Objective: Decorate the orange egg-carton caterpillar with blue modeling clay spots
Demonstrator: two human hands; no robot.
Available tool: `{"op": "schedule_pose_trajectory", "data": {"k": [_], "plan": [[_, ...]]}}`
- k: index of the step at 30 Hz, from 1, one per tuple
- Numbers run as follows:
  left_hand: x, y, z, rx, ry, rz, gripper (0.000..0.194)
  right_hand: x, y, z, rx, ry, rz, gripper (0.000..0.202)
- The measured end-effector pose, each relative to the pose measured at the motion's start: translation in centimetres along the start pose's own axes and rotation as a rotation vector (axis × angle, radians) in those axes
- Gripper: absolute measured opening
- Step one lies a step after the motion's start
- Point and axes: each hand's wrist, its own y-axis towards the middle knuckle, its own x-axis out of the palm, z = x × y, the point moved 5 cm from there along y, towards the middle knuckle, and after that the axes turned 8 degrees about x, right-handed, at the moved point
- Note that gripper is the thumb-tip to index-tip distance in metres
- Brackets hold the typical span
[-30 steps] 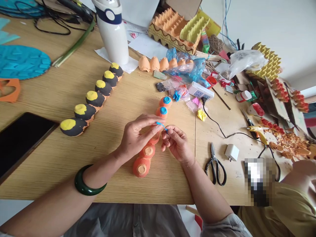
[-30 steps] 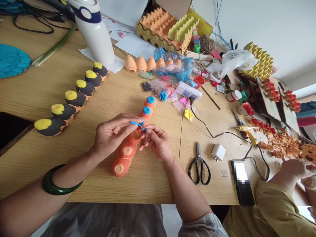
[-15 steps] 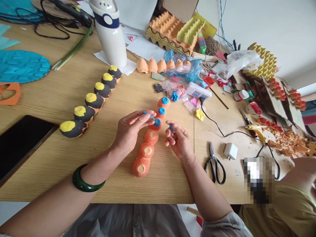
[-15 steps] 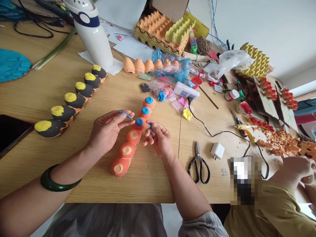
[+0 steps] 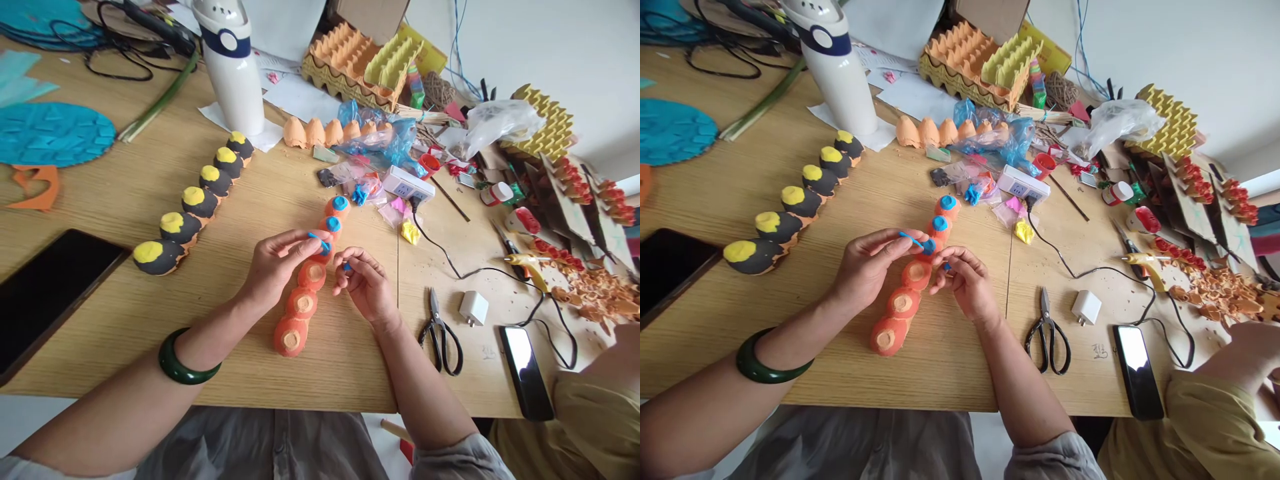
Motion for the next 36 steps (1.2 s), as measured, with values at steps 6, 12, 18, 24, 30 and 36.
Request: {"op": "schedule_pose_trajectory", "data": {"k": [6,12,18,24,30,36], "plan": [[0.9,-0.6,1.5,0.131,0.066,-0.179,0.031,1.4,-0.8,0.3,0.039,-0.013,-0.098,0.034],[1.1,-0.9,1.7,0.163,0.099,-0.23,0.022,1.4,-1.0,0.6,0.084,-0.027,-0.073,0.036],[1.1,-1.0,2.0,0.297,0.206,-0.237,0.019,1.2,-1.1,0.1,0.089,-0.041,0.078,0.037],[1.5,-1.2,2.7,0.572,0.414,-0.25,0.014,1.8,-1.4,0.1,0.09,-0.084,0.076,0.054],[1.7,-1.4,2.5,0.655,0.504,-0.268,0.02,1.7,-1.4,0.1,0.076,-0.075,0.097,0.053],[1.7,-1.5,2.2,0.656,0.533,-0.299,0.024,1.4,-1.2,0.3,0.083,-0.072,0.142,0.055]]}}
